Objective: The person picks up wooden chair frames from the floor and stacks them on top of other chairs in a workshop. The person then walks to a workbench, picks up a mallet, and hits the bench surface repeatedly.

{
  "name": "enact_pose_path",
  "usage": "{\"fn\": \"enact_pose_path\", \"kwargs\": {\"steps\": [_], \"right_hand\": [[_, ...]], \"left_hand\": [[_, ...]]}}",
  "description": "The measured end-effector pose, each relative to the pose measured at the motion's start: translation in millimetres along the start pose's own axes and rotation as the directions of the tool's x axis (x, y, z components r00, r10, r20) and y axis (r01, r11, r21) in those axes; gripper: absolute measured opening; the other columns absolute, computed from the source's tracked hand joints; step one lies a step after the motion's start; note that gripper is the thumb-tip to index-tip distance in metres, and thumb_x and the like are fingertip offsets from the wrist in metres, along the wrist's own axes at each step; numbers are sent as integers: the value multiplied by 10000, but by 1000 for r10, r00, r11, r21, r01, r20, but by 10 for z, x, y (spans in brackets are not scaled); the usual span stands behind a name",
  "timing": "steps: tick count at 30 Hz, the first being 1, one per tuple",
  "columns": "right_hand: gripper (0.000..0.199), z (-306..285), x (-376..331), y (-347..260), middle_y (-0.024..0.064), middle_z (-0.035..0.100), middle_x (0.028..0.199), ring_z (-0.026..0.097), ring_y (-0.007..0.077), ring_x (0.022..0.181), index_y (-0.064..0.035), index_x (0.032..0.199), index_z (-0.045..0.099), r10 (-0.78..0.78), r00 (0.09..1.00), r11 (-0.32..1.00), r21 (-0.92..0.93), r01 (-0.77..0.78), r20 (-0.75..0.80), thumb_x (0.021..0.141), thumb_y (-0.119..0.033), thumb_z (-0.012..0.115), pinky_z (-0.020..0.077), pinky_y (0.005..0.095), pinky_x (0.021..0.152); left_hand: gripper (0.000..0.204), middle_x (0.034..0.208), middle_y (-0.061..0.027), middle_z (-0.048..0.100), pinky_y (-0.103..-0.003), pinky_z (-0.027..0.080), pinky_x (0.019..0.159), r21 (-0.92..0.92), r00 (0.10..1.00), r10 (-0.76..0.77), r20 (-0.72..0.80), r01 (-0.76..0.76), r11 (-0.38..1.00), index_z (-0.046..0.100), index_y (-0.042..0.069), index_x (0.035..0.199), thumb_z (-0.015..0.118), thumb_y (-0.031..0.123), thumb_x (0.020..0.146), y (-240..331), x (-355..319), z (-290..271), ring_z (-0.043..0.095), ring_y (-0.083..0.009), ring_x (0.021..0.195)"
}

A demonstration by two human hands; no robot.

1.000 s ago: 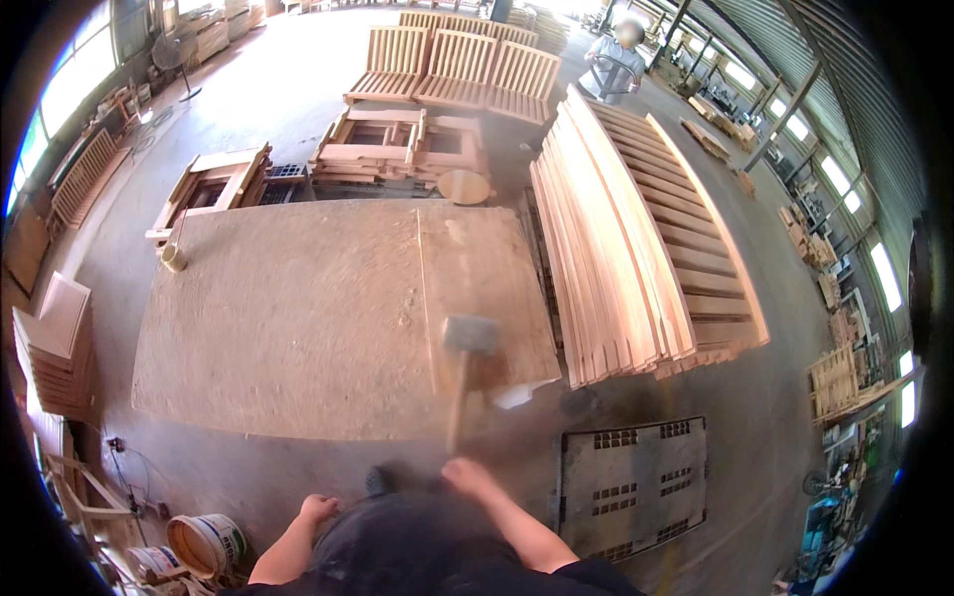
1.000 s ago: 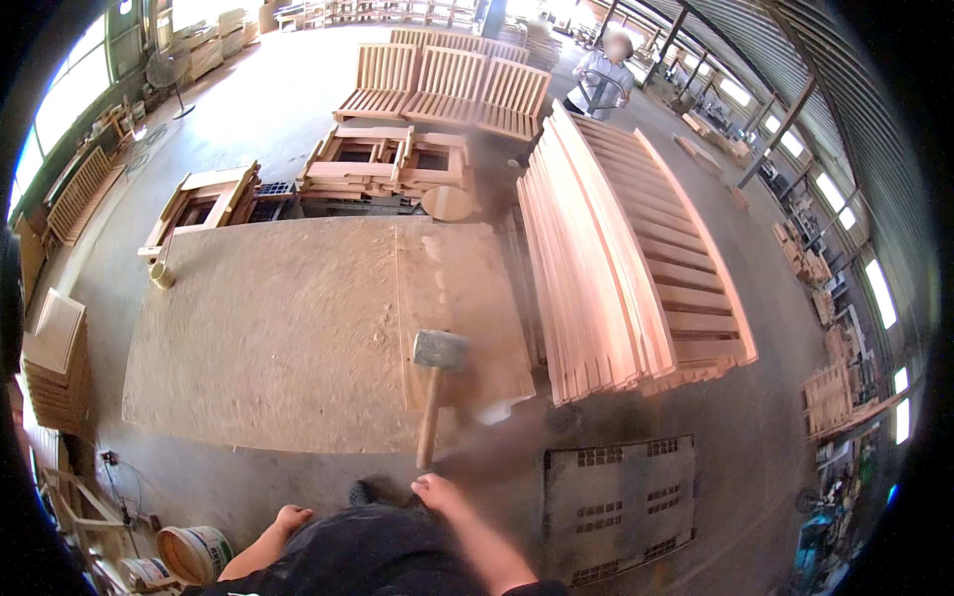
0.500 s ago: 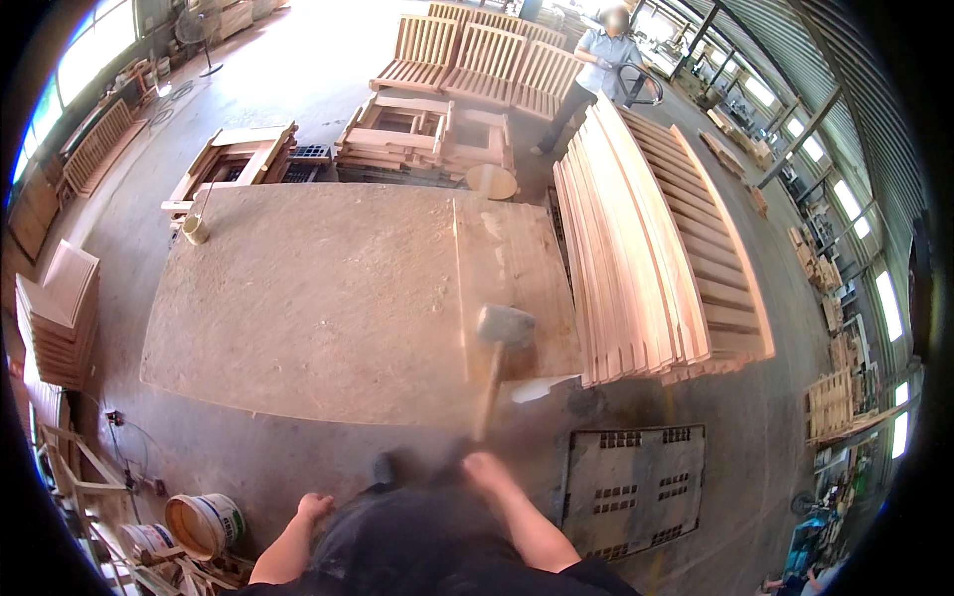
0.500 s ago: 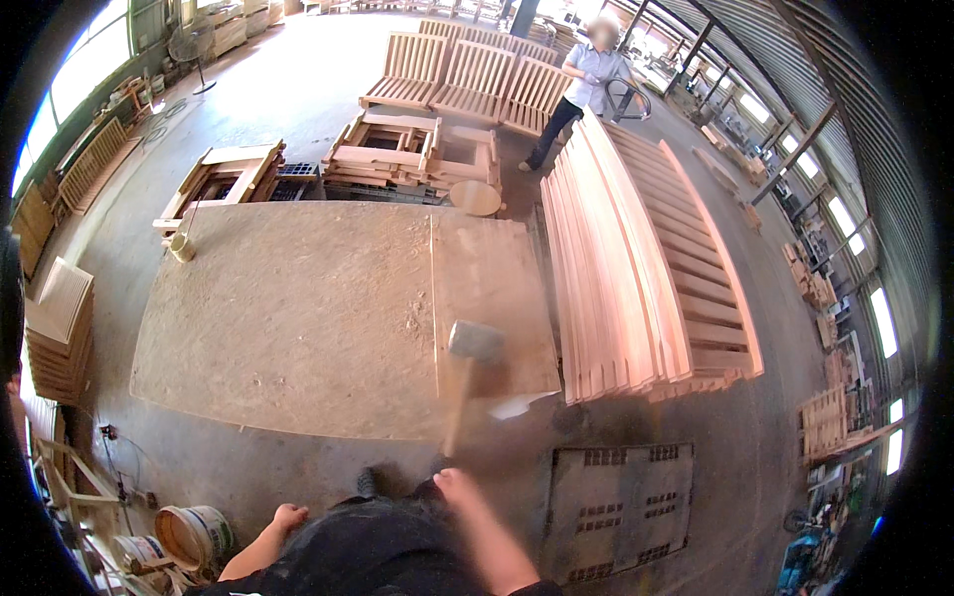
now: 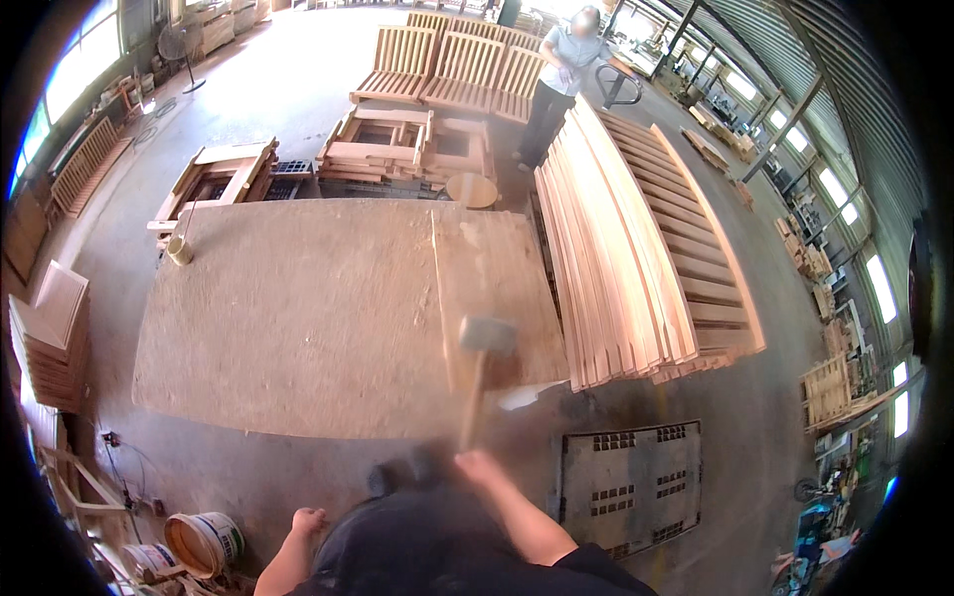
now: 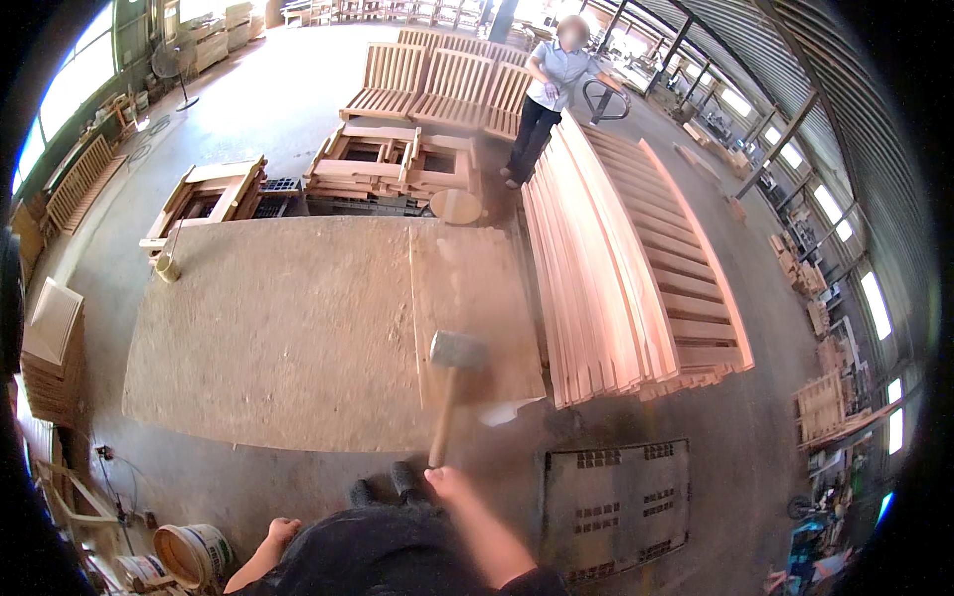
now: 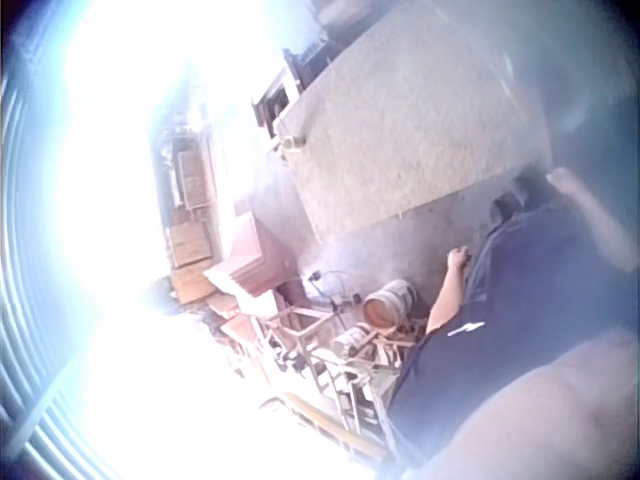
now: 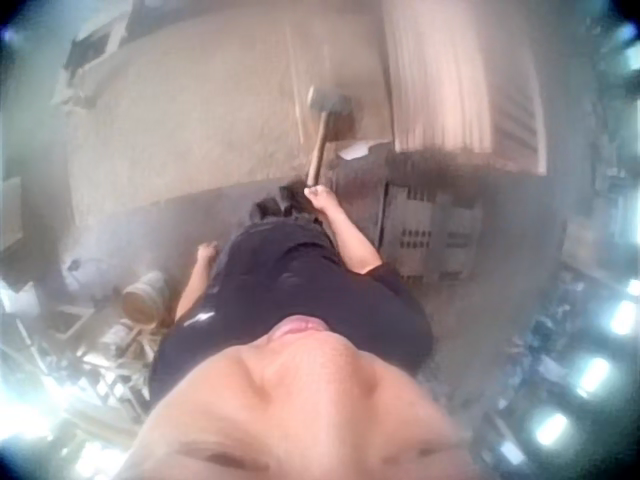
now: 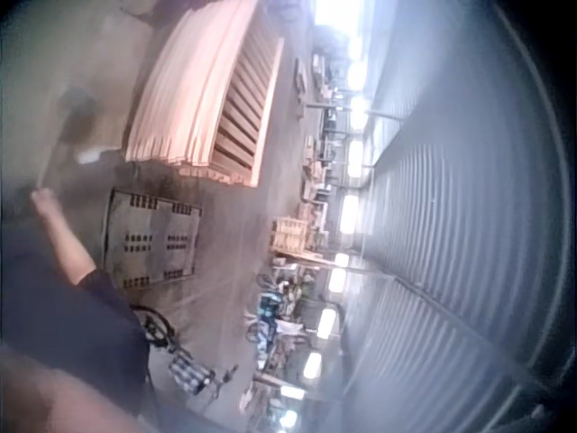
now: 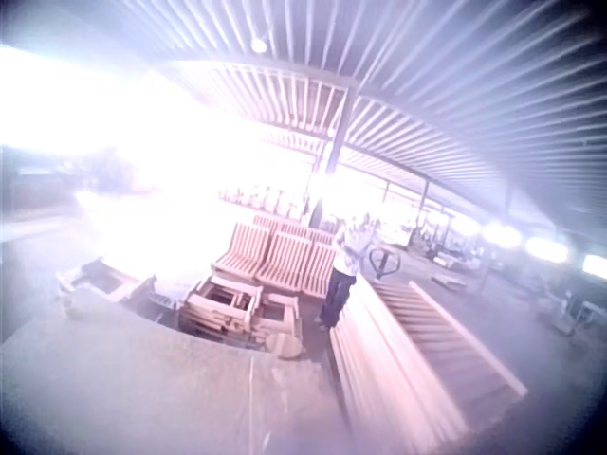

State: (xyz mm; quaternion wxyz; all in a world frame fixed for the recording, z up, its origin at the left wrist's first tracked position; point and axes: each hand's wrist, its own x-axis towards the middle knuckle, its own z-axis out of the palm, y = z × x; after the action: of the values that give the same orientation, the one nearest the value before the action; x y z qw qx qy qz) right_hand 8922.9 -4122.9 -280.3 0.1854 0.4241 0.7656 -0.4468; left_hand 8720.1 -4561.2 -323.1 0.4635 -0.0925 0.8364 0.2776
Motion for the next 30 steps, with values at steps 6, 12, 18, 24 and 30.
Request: {"fn": "enact_pose_path", "kwargs": {"steps": [6, 12, 18, 24, 30], "right_hand": [[557, -204, -52, -190, 168, 710, 875, 680, 303, 863, -30, 892, 709, 69, 997, 996, 61, -67, -29, 896, -566, 561, 493, 423, 776], [714, -303, -29, -209, 191, 706, 1032, 667, 324, 989, 25, 1061, 680, 101, 994, 972, 210, -106, 35, 841, -649, 593, 493, 420, 891], [885, 120, 574, 299, 258, 534, 1339, 514, 367, 1260, 52, 1366, 453, 115, 992, 966, 227, -126, 60, 835, -637, 611, 408, 433, 1045], [936, -129, 244, -105, 294, 514, 1346, 502, 390, 1269, 81, 1374, 434, 96, 995, 981, 171, -88, -35, 821, -654, 610, 401, 444, 1054], [914, -301, 94, -250, 273, 570, 1286, 551, 356, 1215, 81, 1387, 418, 109, 993, 973, 199, -116, 45, 823, -601, 644, 448, 432, 986]], "left_hand": [[442, 858, -169, 729, -382, 528, 808, 187, 988, 155, 1, -153, 970, 716, -63, 968, 672, 339, 788, 173, -6, 128, 700, -272, 896], [423, 869, -173, 729, -379, 528, 797, 239, 986, 163, -35, -150, 959, 734, -21, 937, 679, 366, 776, 127, 241, 131, 705, -238, 862], [430, 852, -154, 734, -359, 534, 754, 232, 960, 280, -15, -269, 935, 735, -23, 937, 707, 382, 795, 160, 292, 127, 703, -214, 817], [416, 849, -127, 738, -322, 530, 743, -3, 978, 207, -1, -207, 978, 742, -10, 944, 721, 387, 819, 108, 160, 253, 691, -171, 809], [379, 821, -96, 733, -315, 527, 734, 112, 987, 158, 32, -161, 981, 747, -1, 934, 747, 350, 792, -419, 701, 332, 676, -149, 802]]}}
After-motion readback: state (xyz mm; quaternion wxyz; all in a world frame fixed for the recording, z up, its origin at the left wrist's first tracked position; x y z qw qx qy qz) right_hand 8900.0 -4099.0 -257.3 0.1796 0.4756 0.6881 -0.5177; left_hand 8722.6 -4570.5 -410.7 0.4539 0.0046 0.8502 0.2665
